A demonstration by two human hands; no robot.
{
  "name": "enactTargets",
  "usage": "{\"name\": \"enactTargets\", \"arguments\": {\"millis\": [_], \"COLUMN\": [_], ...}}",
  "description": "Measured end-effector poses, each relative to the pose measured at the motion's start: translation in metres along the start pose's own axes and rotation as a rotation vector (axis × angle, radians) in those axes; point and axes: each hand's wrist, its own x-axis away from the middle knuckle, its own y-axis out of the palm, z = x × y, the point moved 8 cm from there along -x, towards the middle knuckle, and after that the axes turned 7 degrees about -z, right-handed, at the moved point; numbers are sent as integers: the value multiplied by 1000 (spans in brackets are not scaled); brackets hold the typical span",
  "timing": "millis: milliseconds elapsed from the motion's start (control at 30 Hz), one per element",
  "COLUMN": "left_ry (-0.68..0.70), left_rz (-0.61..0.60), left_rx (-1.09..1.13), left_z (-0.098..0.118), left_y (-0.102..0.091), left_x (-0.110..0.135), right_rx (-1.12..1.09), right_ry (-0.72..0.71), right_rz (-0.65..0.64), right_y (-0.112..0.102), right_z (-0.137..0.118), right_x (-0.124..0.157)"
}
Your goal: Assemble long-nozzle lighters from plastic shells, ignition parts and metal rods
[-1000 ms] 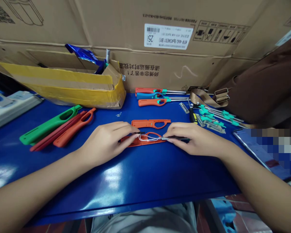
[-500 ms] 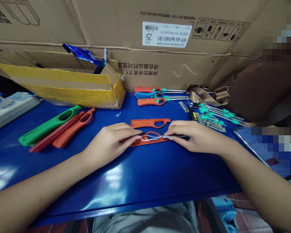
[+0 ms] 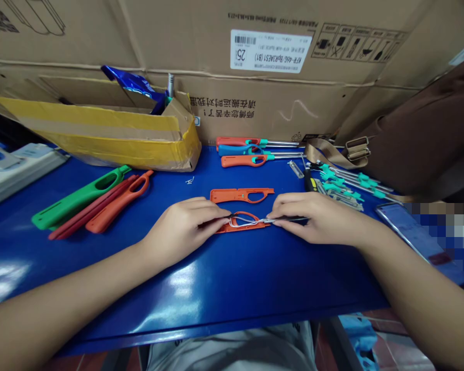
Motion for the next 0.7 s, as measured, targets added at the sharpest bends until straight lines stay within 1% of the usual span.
{"name": "enactTargets", "arguments": {"millis": [367,467,567,633,700], "left_ry": [-48,-59,-77,-72,-65], "left_rz": [-30,-32,-48,-74,-98], "left_rx": [-11,-21,-24,-32,-34], "left_z": [0,3,6,8,8], "left_y": [0,-2,-3,-2,-1], "left_x": [1,1,1,1,1], "right_rx": [57,133,245,304,340], "right_ry": [-14,-19,-67,-106,-115], "right_rz": [-15,7,31,26,13], "right_y": [7,5,4,5,6], "right_z": [-3,-5,-11,-15,-17], "right_x": [-2,-2,-3,-3,-4]}}
